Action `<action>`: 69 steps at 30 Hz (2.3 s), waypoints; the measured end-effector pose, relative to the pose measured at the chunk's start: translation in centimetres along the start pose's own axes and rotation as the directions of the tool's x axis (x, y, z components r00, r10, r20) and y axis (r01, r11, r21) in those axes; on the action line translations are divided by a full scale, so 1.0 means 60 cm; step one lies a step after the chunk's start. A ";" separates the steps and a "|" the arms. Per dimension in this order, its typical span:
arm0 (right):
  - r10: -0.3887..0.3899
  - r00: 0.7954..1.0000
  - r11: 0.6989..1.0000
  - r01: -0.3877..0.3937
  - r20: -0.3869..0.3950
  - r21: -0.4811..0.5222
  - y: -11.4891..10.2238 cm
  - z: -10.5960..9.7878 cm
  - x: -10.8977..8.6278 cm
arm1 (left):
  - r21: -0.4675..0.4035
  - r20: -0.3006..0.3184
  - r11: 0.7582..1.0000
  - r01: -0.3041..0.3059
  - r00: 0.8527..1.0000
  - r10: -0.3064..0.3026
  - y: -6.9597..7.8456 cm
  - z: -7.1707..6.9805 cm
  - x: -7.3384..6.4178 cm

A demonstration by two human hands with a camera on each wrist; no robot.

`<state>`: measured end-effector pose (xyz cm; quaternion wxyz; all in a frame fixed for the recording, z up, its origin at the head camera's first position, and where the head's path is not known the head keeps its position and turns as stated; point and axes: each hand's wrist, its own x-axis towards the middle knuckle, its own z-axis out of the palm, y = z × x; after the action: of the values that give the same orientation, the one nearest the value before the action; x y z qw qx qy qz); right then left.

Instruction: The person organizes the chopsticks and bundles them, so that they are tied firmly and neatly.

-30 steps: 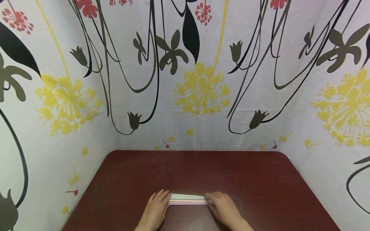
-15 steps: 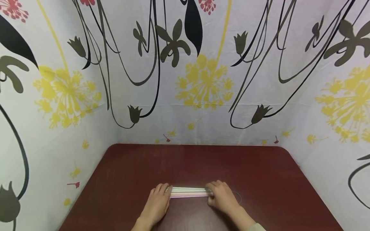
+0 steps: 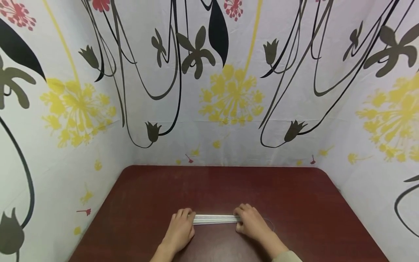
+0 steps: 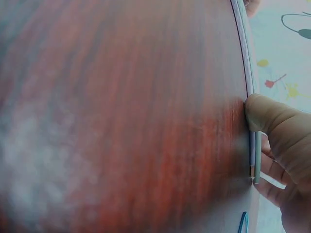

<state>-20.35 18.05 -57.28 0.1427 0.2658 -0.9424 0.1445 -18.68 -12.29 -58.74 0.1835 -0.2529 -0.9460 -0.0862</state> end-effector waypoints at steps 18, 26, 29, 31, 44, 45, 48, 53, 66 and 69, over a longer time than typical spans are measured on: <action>-0.238 0.964 0.970 0.230 -0.118 -0.083 0.015 0.010 0.012 | 0.087 -0.071 0.985 -0.151 0.985 0.157 0.004 -0.001 0.000; -0.186 0.977 0.983 0.185 -0.106 -0.013 0.021 0.013 0.012 | 0.059 -0.016 0.993 -0.107 0.994 0.108 0.009 -0.006 0.005; -0.206 0.971 0.978 0.210 -0.118 0.021 0.022 0.016 0.005 | 0.055 0.053 0.995 -0.078 0.996 0.075 0.008 -0.005 0.003; -0.212 0.969 0.976 0.217 -0.130 0.027 0.022 0.017 0.004 | 0.050 0.055 0.997 -0.064 0.997 0.062 0.007 -0.003 0.003; -0.203 0.970 0.978 0.193 -0.130 -0.083 0.012 0.013 0.002 | 0.094 -0.035 0.993 -0.070 0.997 0.074 0.015 -0.005 0.003; -0.205 0.969 0.977 0.194 -0.138 -0.089 0.012 0.014 0.001 | 0.098 -0.035 0.992 -0.073 0.996 0.077 0.015 -0.006 0.003; -0.199 0.970 0.978 0.187 -0.143 -0.092 0.014 0.015 -0.001 | 0.102 -0.034 0.991 -0.084 0.996 0.088 0.016 -0.006 0.003; -0.195 0.976 0.980 0.191 -0.101 -0.049 0.015 0.014 -0.003 | 0.053 -0.032 0.995 -0.082 0.996 0.083 0.019 -0.005 0.004; -0.238 0.967 0.968 0.229 -0.089 -0.101 0.002 0.011 -0.007 | 0.052 -0.053 0.996 -0.074 0.996 0.077 0.022 0.000 0.003; -0.248 0.963 0.968 0.241 -0.107 -0.077 0.002 0.012 -0.006 | 0.052 -0.069 0.996 -0.076 0.994 0.080 0.022 0.000 0.003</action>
<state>-20.23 18.06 -58.09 0.2223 0.3666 -0.8966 0.1112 -18.18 -11.09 -58.59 0.2262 -0.2819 -0.9302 -0.0642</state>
